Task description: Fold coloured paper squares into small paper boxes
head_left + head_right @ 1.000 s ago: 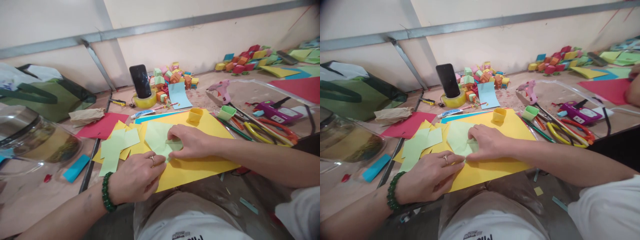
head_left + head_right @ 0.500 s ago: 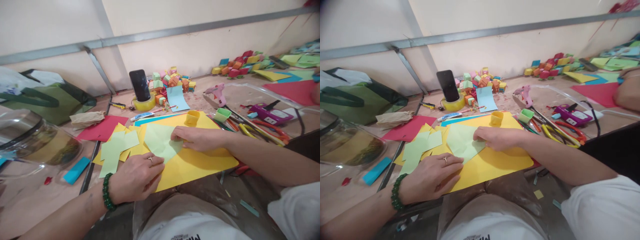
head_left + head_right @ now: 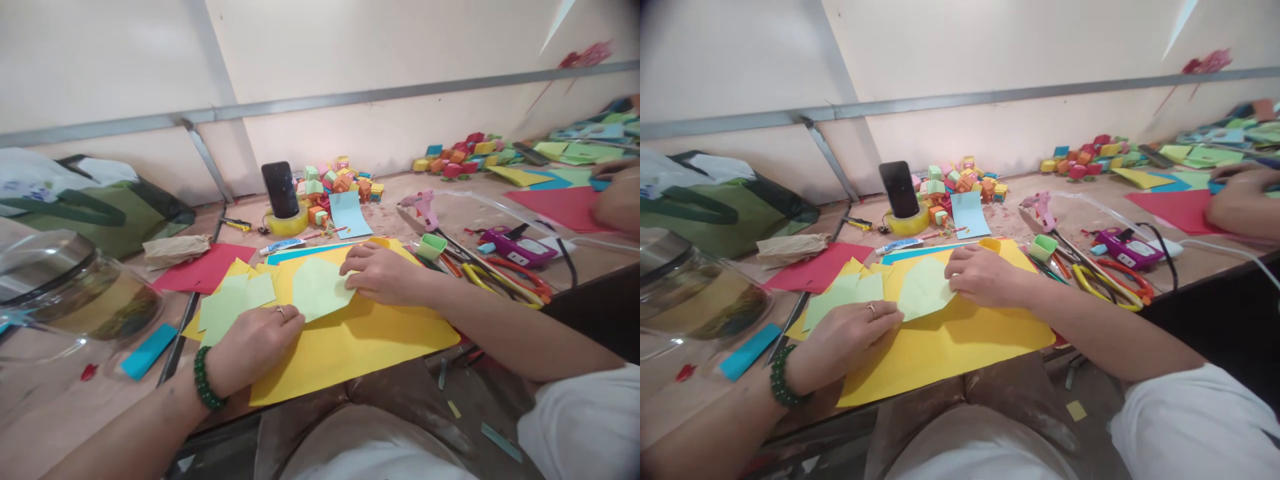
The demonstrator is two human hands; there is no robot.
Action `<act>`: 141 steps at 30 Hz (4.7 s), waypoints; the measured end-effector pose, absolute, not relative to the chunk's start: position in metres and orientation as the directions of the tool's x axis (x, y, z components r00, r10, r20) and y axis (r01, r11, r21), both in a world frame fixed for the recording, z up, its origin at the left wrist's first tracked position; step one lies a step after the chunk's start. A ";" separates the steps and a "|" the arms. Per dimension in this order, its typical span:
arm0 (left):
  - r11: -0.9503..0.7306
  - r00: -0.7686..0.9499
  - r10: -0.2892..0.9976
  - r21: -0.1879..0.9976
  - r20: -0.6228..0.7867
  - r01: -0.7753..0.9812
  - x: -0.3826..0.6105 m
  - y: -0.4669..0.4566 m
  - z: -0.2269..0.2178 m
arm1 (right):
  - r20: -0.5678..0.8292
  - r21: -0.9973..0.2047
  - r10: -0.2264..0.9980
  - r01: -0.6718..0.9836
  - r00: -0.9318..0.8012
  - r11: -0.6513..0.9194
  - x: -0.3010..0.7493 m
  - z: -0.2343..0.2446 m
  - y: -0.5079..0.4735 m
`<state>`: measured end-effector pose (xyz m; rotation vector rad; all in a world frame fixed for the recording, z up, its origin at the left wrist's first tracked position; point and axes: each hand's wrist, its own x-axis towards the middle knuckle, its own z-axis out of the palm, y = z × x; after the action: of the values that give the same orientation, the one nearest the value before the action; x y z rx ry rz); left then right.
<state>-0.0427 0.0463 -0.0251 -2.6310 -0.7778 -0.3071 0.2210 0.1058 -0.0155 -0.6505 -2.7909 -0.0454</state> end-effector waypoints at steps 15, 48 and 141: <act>-0.826 0.816 0.550 -0.030 0.176 0.563 -0.026 0.017 -0.016 | 0.083 -0.653 0.394 0.249 -0.915 0.715 0.212 -0.021 0.097; -0.808 0.804 0.588 0.012 0.085 0.589 -0.035 0.019 -0.023 | 0.192 -0.500 0.741 0.585 -0.644 0.638 0.192 -0.051 0.106; -0.751 0.753 0.604 -0.129 0.263 0.647 -0.027 0.034 -0.028 | 0.234 0.205 0.312 0.360 -0.921 0.910 0.198 -0.029 0.076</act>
<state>-0.0270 0.0336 -0.0277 -2.7387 -0.9902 -0.3025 0.1982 0.0763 -0.0287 -0.5111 -2.8762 -0.3632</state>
